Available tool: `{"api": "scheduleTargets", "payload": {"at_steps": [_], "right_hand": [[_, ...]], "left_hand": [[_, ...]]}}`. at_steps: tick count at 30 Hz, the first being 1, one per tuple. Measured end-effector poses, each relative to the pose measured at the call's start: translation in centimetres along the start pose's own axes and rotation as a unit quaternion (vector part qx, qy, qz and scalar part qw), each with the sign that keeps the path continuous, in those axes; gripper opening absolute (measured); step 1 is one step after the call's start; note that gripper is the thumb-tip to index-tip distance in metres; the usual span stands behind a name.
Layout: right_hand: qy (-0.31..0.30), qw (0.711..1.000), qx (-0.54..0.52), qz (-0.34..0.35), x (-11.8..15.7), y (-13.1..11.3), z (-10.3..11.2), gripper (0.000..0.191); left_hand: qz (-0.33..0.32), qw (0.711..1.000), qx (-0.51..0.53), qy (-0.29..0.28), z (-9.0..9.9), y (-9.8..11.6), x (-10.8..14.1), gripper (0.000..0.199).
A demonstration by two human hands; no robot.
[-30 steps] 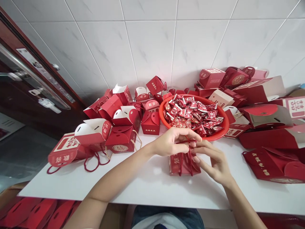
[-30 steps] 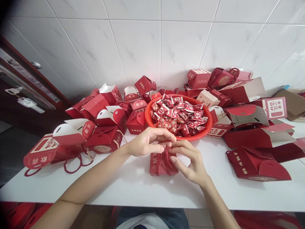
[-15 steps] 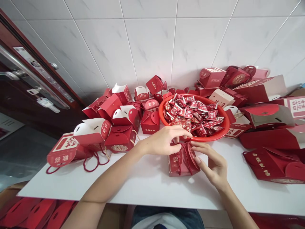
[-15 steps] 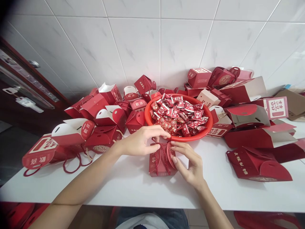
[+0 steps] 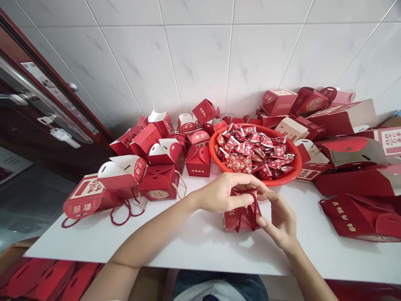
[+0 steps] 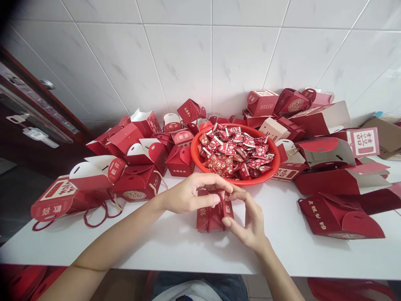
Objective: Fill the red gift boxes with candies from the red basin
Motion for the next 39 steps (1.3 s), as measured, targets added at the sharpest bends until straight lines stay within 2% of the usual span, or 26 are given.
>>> {"api": "scheduleTargets", "payload": {"at_steps": [3, 5, 8, 12, 17, 20, 24, 27, 31, 33, 36, 39], "right_hand": [[0.0, 1.0, -0.019, -0.006, 0.0, 0.0, -0.5, 0.064], [-0.032, 0.999, -0.016, -0.016, -0.1, 0.0, -1.3, 0.071], [-0.061, 0.998, -0.016, -0.016, -0.4, -0.2, -1.9, 0.06], [-0.025, 0.998, -0.039, -0.033, -0.7, -0.3, -1.2, 0.045], [0.002, 0.995, -0.04, -0.097, -1.9, -0.8, -0.6, 0.013], [0.03, 0.992, -0.007, -0.122, -2.4, -1.1, -0.2, 0.019], [0.092, 0.986, -0.017, -0.14, -2.1, -0.8, 0.8, 0.026], [0.138, 0.98, -0.069, -0.127, -2.3, -0.9, 2.2, 0.024], [0.159, 0.98, -0.105, -0.054, -4.7, -2.9, 4.2, 0.025], [0.162, 0.981, -0.103, -0.017, -6.2, -4.0, 5.1, 0.027], [0.161, 0.981, -0.103, 0.012, -8.0, -4.7, 5.8, 0.031], [0.147, 0.981, -0.127, 0.012, -8.9, -4.7, 5.7, 0.029]], "left_hand": [[-0.015, 1.0, -0.016, -0.006, -0.5, 0.4, 0.1, 0.025], [-0.02, 0.999, -0.024, -0.006, -0.7, 0.5, 0.1, 0.025], [-0.018, 1.0, -0.018, 0.008, -0.5, 0.3, 0.0, 0.023], [-0.006, 0.999, 0.023, 0.027, 0.0, -0.2, -0.2, 0.022], [-0.028, 0.999, -0.022, 0.035, -0.3, 0.1, -0.4, 0.02], [-0.041, 0.997, -0.043, 0.055, -0.2, 0.3, -0.4, 0.018], [-0.049, 0.991, -0.037, 0.116, 0.9, 0.3, -0.1, 0.021], [-0.012, 0.991, -0.003, 0.137, 1.4, -0.5, -0.3, 0.019], [0.071, 0.982, 0.078, 0.154, 1.6, -2.4, -1.0, 0.023], [0.12, 0.967, 0.165, 0.154, 1.6, -3.7, -1.3, 0.027], [0.177, 0.925, 0.31, 0.129, 1.1, -5.1, -1.5, 0.035], [0.209, 0.901, 0.364, 0.111, 0.4, -5.8, -1.4, 0.037]]}}
Point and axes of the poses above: each hand's wrist, its own x-axis away from the middle knuckle, its own z-axis out of the back of the hand, y = z × x, the point moved 8 cm from there along -x, towards the middle knuckle, and after that the axes turned 12 degrees about z, right-handed, at the moved point
